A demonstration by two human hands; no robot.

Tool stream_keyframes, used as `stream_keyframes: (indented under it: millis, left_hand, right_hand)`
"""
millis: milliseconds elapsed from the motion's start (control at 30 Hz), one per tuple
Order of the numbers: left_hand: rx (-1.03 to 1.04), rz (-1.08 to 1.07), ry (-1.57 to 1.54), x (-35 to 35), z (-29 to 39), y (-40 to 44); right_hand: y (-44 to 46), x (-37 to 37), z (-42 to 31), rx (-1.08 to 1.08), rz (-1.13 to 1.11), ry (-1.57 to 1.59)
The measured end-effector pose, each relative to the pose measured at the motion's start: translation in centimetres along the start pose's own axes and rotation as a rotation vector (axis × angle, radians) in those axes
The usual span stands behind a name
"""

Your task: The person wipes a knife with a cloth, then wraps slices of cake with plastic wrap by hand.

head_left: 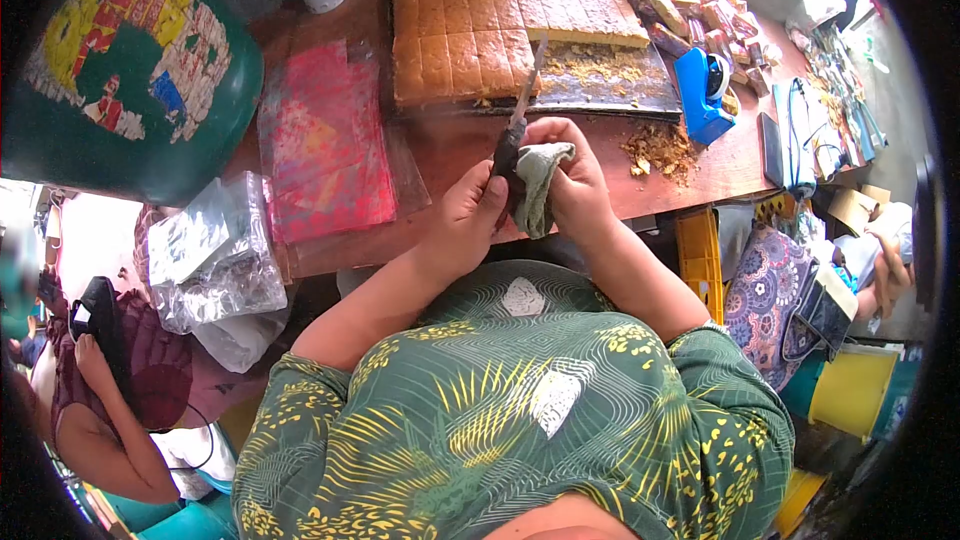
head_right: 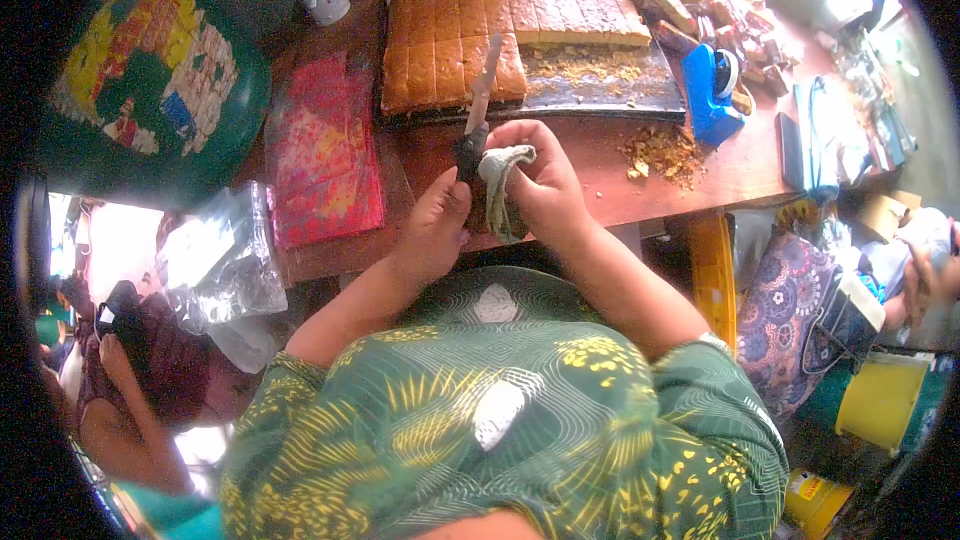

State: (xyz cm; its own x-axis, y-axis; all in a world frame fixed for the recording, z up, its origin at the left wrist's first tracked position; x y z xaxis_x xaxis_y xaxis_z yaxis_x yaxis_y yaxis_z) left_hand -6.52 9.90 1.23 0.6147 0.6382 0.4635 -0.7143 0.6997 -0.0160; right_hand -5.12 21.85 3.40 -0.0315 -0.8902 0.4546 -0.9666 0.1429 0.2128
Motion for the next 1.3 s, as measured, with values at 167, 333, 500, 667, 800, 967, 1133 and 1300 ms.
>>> stream_keyframes:
  millis: [167, 333, 500, 667, 800, 967, 1133, 1300]
  left_hand:
    - [0.005, 0.074, 0.042, 0.4, -0.1, -0.4]
    - [0.141, 0.053, 0.26, 0.4, 0.2, 0.1]
    - [0.322, 0.166, 0.587, -0.1, 0.4, 0.4]
    - [0.433, 0.257, 0.757, -0.5, 0.8, 0.2]
    - [0.553, 0.289, 0.775, -0.3, 1.9, -0.3]
    - [0.479, 0.294, 0.817, -0.6, 1.3, -0.3]
    - [0.497, 0.325, 0.879, -0.2, 1.5, -0.4]
    - [0.468, 0.302, 0.735, -0.2, 1.2, -0.3]
  right_hand:
    - [-0.2, 1.0, 0.9, 0.093, 0.024, 0.038]
    - [-0.1, 2.2, 0.4, 0.009, 0.061, 0.015]
    - [-0.1, 1.7, 0.9, 0.004, 0.171, -0.034]
    - [0.8, 1.7, 1.8, -0.01, 0.054, 0.035]
    - [1.3, 2.4, 1.7, -0.033, -0.004, 0.036]
    - [1.5, 2.9, 1.5, -0.046, 0.013, 0.001]
    - [1.4, 1.8, 2.2, -0.011, 0.102, 0.017]
    - [2.1, 2.1, 1.7, 0.007, 0.018, 0.013]
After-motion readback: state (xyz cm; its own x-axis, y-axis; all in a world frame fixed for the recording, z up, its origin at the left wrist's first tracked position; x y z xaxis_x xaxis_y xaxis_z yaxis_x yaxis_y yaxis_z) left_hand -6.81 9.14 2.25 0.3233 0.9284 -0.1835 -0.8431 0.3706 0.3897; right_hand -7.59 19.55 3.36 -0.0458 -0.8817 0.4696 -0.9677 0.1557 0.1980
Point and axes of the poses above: each hand's wrist, its own y-axis towards the middle knuckle, its own x-axis out of the palm, z = x × y, the point moved 8 cm from there along y, towards the middle knuckle, and after that the axes turned 1 degree about -x, right-handed, at the moved point
